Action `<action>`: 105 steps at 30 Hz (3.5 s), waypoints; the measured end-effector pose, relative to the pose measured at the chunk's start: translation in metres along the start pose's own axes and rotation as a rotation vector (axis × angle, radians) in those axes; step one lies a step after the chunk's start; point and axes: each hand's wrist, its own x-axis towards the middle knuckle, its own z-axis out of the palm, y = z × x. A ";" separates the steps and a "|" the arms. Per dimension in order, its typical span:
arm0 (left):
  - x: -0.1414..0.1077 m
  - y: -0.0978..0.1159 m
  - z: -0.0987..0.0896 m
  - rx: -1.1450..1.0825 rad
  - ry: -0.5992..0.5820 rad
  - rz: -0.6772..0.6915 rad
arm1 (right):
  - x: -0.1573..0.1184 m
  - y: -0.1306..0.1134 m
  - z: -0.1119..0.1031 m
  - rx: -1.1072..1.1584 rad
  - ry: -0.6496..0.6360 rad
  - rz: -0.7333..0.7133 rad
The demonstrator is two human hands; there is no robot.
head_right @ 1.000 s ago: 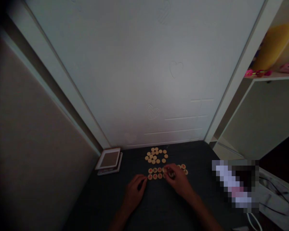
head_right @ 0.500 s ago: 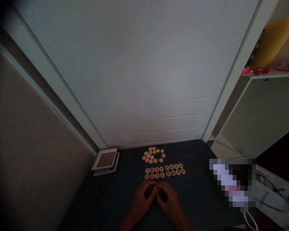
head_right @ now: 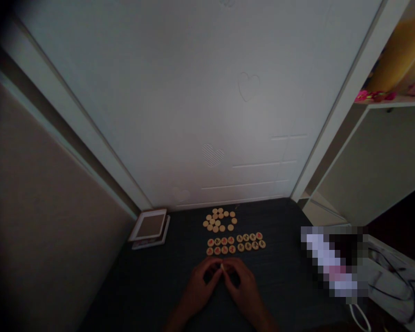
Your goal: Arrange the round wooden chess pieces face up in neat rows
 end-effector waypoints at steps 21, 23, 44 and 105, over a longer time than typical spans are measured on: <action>0.000 0.000 0.007 0.019 0.007 -0.058 | -0.001 0.000 0.000 -0.062 -0.002 -0.006; 0.000 -0.001 0.007 0.017 0.006 -0.054 | -0.001 0.000 0.001 -0.059 0.004 -0.008; -0.002 0.001 0.004 -0.018 0.023 -0.057 | 0.000 -0.003 -0.001 -0.004 0.022 0.111; 0.001 -0.007 0.004 -0.110 0.046 -0.132 | -0.011 0.010 0.008 -0.119 -0.038 -0.002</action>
